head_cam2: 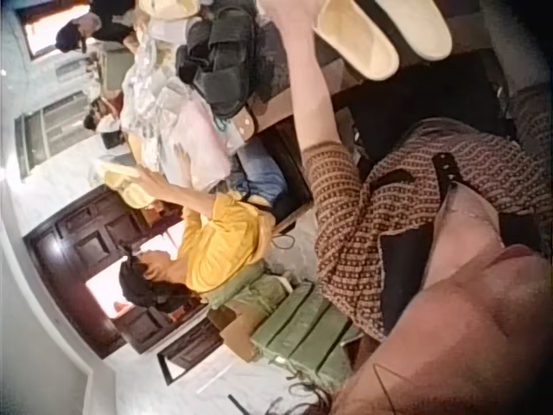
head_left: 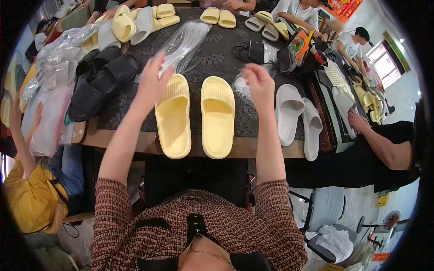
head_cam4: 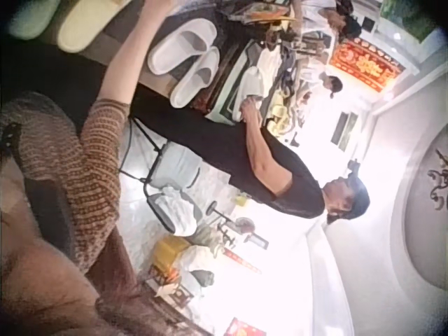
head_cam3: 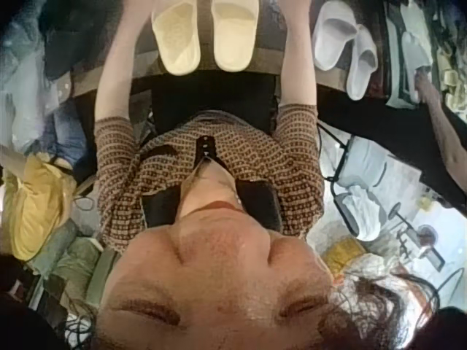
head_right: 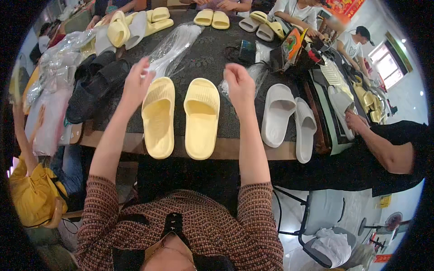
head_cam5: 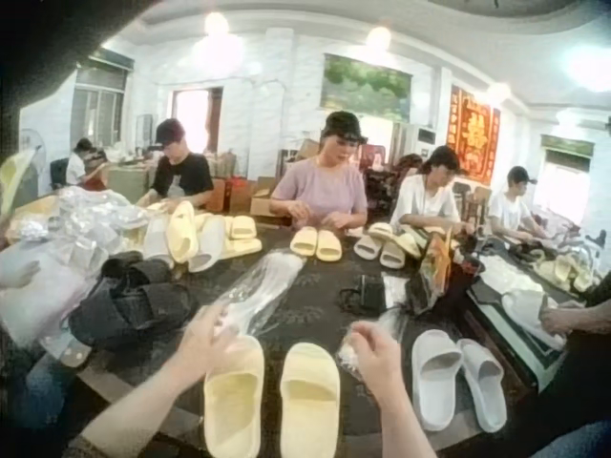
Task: The person secures pairs of slippers together by threading plastic tag fasteners through them by hand.
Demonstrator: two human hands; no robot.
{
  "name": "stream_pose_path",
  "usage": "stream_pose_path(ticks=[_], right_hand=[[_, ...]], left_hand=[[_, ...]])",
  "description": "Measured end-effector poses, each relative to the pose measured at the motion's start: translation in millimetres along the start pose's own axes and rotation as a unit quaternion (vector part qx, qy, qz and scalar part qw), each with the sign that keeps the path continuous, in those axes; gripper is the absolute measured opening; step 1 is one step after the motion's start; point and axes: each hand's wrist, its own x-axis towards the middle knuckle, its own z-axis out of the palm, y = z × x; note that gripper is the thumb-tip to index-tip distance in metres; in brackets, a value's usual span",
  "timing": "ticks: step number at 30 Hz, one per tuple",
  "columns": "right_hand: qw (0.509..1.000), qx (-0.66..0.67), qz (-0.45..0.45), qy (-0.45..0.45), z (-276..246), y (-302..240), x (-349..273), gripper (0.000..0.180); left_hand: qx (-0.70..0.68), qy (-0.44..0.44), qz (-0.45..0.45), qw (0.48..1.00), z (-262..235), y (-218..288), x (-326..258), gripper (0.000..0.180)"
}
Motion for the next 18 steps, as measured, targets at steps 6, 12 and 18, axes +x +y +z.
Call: stream_pose_path(ticks=[6, 12, 18], right_hand=[[0.955, -0.281, 0.068, -0.057, -39.1, 24.9, -60.7, 0.023], [0.899, -0.431, 0.084, -0.015, -33.3, 51.0, -72.4, 0.027], [0.875, -0.478, 0.074, -0.030, -35.8, 66.2, -67.9, 0.023]], left_hand=[[0.075, -0.072, 0.195, 0.975, 8.3, 38.5, -88.5, 0.041], [0.055, -0.201, 0.270, 0.940, 31.6, 58.2, -114.3, 0.041], [0.035, -0.261, 0.235, 0.936, 36.5, 56.9, -113.9, 0.045]])
